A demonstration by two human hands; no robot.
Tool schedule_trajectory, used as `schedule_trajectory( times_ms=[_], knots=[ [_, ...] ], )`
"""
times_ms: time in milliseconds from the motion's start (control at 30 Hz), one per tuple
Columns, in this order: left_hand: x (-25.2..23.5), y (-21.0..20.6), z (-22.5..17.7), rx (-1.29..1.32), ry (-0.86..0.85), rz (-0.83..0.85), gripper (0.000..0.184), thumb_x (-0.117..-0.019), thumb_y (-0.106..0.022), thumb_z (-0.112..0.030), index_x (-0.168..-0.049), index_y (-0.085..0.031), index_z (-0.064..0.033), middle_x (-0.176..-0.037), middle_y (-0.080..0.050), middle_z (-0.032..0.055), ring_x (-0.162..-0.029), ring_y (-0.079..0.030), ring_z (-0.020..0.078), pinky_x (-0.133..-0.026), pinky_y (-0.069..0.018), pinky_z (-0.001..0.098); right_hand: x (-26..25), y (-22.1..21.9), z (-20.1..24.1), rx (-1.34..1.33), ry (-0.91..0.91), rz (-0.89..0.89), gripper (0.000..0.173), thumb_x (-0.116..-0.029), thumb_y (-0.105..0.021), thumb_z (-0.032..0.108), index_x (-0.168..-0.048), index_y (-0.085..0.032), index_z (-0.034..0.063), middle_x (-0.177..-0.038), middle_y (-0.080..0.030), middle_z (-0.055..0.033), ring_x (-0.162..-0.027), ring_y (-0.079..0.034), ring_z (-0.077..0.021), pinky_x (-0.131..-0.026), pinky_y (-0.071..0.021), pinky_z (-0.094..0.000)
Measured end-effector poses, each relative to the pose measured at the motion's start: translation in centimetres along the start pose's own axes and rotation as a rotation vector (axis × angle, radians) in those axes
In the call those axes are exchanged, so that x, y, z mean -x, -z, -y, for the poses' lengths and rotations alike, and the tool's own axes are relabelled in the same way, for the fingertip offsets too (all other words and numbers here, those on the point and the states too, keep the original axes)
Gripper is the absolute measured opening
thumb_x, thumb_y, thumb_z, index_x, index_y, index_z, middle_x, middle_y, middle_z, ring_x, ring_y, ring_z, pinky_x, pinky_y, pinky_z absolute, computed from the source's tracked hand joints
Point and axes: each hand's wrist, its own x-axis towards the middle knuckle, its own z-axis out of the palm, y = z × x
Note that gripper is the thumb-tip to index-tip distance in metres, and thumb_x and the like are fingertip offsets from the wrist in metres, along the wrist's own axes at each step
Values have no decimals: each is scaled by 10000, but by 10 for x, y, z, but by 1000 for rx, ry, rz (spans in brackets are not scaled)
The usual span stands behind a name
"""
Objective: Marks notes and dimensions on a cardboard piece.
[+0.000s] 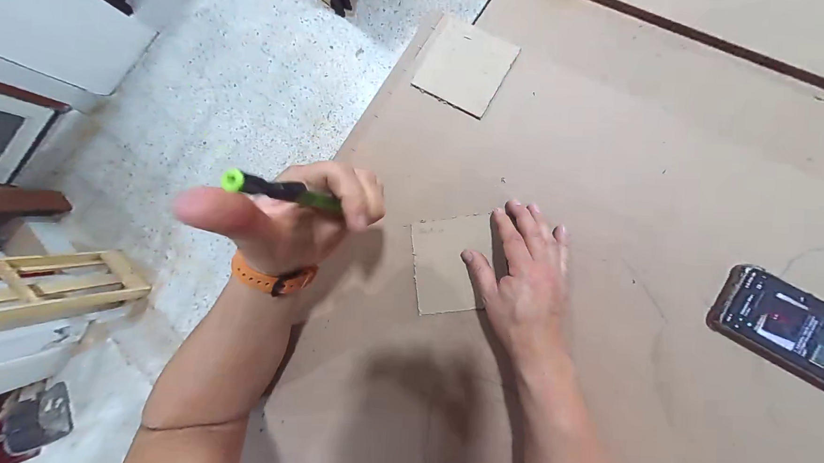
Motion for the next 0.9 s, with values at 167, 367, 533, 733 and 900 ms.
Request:
schedule_trajectory(
  times_ms=[167,367,533,733,900],
  knots=[
    [5,-5,-12,-60,-38,105,687,-865,-399,-848,-634,-455,-204,-598,-425,-82,-614,-481,101,-660,-444,299,0,-1,0,18,8,3,625,-969,-553,626,-1414,-637,196,-1532,-547,-42,-1486,-424,-268,-1258,-211,-608],
    [2,-8,-20,-84,13,43,777,-770,-434,-939,-739,-605,-181,-686,-558,-48,-676,-569,123,-656,-498,307,0,-1,-1,-29,1,-23,591,-957,-593,601,-1385,-661,200,-1515,-566,-18,-1482,-430,-256,-1260,-215,-603],
    [0,-27,-27,-70,-48,-171,351,-1061,-525,-444,-1015,-669,-128,-752,-613,-20,-606,-557,99,-560,-496,254,0,-1,-2,-100,15,-58,432,-977,-636,444,-1332,-695,207,-1444,-626,28,-1460,-459,-197,-1265,-211,-603],
    [-3,-20,-23,-52,-69,-95,521,-923,-525,-669,-857,-575,-155,-742,-558,-23,-677,-557,139,-651,-502,315,1,1,-1,-104,16,-55,395,-991,-627,399,-1335,-689,217,-1459,-613,38,-1472,-442,-191,-1271,-205,-588],
    [7,-10,-16,12,-121,-49,538,-928,-480,-653,-659,-442,-189,-581,-455,-38,-578,-535,167,-644,-523,393,0,2,-1,-90,26,-29,385,-985,-634,384,-1322,-693,208,-1468,-602,35,-1482,-426,-196,-1271,-200,-583]
  ],
)
